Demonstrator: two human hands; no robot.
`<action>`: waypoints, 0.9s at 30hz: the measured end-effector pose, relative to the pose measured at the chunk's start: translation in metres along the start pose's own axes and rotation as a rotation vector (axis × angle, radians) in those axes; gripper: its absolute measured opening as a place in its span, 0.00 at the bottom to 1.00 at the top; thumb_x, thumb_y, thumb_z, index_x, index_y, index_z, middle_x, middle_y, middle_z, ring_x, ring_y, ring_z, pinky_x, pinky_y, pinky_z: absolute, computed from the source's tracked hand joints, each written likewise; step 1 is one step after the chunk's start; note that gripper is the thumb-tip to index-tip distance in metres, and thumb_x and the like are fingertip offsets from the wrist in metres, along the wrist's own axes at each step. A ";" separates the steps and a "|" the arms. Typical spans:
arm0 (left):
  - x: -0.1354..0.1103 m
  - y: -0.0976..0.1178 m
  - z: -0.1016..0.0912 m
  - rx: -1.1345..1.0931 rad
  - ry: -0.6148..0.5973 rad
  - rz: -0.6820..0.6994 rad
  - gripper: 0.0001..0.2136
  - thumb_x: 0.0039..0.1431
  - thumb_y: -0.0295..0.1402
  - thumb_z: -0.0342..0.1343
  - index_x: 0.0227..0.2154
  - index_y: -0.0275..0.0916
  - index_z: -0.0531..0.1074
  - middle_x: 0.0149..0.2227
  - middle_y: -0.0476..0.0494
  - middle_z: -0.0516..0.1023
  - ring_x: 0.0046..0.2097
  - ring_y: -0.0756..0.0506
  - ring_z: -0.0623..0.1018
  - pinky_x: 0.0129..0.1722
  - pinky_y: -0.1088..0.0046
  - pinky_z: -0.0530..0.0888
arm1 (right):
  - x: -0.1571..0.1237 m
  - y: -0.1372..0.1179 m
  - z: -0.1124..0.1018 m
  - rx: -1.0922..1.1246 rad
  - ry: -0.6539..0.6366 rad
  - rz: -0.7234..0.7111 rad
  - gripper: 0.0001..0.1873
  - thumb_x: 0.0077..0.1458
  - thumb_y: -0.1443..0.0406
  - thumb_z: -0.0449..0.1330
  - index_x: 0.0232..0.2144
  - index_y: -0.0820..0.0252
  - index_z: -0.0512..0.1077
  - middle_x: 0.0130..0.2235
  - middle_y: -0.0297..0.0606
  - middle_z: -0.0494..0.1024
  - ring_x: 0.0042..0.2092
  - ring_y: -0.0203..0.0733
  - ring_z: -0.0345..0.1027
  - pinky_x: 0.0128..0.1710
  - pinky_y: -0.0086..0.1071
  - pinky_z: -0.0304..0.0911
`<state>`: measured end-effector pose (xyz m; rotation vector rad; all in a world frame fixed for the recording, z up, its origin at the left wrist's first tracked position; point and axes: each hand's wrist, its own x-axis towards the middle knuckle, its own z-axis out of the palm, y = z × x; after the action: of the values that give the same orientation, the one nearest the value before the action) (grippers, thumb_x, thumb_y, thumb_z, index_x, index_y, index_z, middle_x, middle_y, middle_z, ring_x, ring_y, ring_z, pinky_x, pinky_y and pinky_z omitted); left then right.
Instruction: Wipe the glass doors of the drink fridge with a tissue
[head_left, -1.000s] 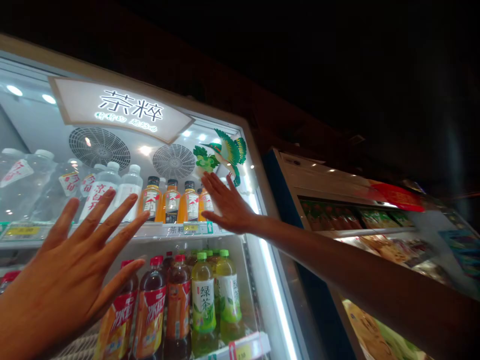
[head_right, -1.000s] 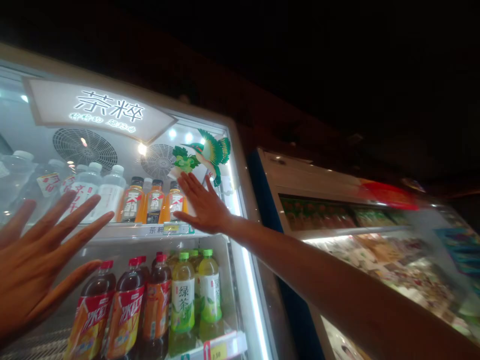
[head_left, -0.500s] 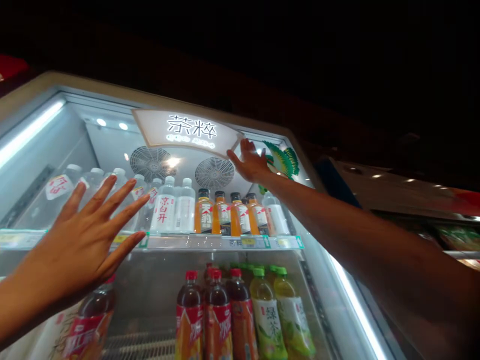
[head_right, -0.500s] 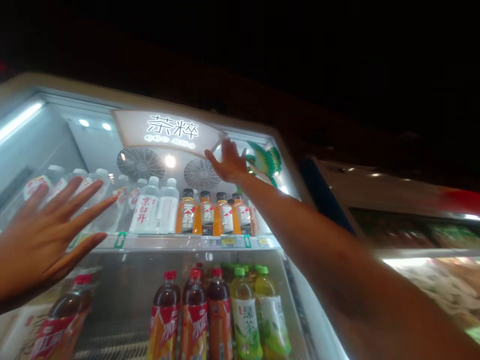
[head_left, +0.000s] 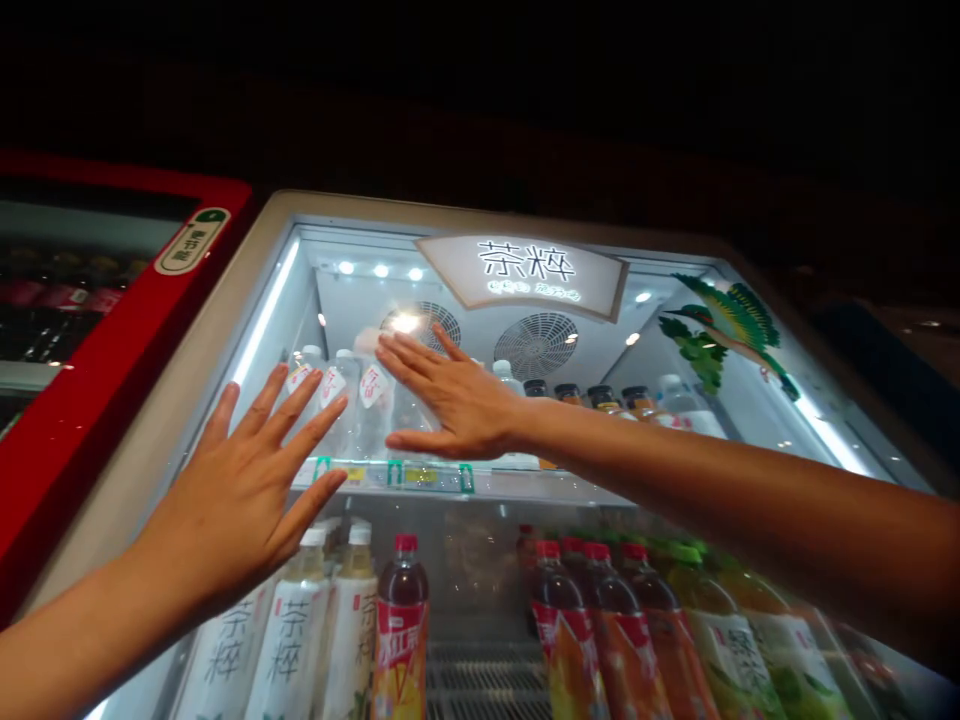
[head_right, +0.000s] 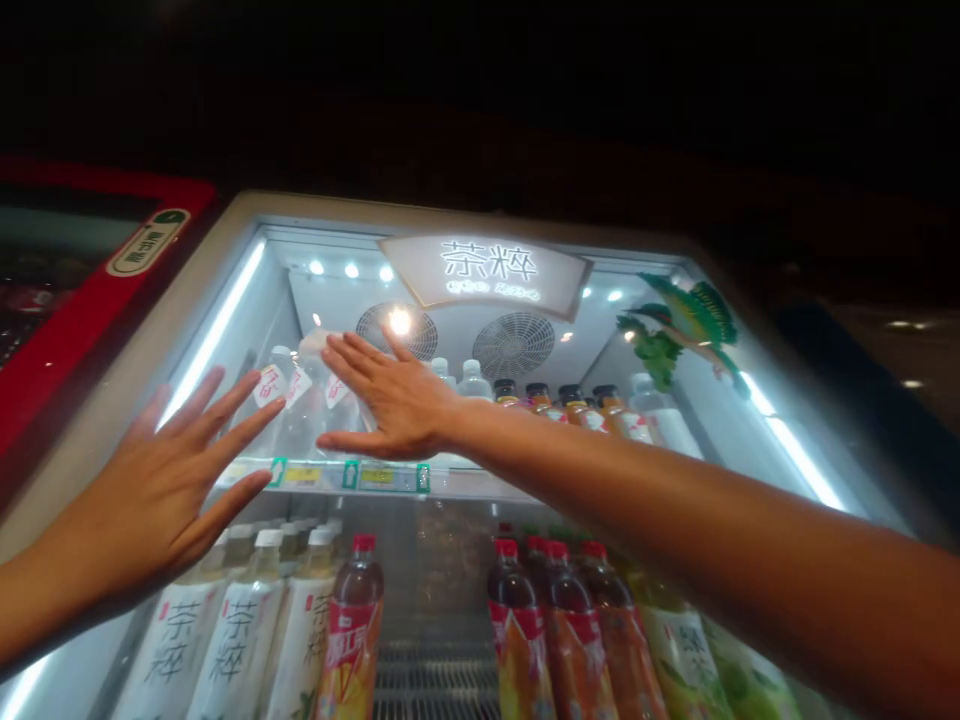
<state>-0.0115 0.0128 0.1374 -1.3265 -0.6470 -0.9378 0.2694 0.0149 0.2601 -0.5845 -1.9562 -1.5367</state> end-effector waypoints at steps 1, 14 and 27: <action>-0.007 -0.006 0.000 0.007 0.007 0.003 0.28 0.70 0.46 0.43 0.71 0.52 0.51 0.74 0.42 0.55 0.74 0.32 0.52 0.69 0.36 0.57 | 0.012 -0.012 0.002 0.005 -0.013 -0.049 0.53 0.59 0.30 0.41 0.75 0.50 0.36 0.76 0.35 0.39 0.77 0.51 0.33 0.76 0.54 0.24; -0.104 -0.010 -0.035 -0.055 0.056 0.025 0.34 0.65 0.45 0.48 0.71 0.42 0.51 0.75 0.43 0.51 0.76 0.38 0.47 0.75 0.57 0.41 | 0.034 -0.132 0.023 -0.007 -0.086 -0.189 0.49 0.65 0.38 0.48 0.73 0.63 0.42 0.75 0.44 0.42 0.77 0.44 0.32 0.76 0.51 0.19; -0.191 0.072 -0.062 -0.170 -0.155 -0.042 0.39 0.62 0.39 0.52 0.73 0.38 0.46 0.76 0.39 0.41 0.76 0.34 0.40 0.75 0.53 0.36 | -0.086 -0.198 0.040 0.104 -0.028 -0.038 0.53 0.62 0.35 0.48 0.73 0.66 0.45 0.75 0.46 0.46 0.77 0.48 0.34 0.76 0.54 0.26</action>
<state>-0.0525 -0.0116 -0.0706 -1.5534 -0.7283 -0.9465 0.1961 0.0068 0.0529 -0.5307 -2.0655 -1.4461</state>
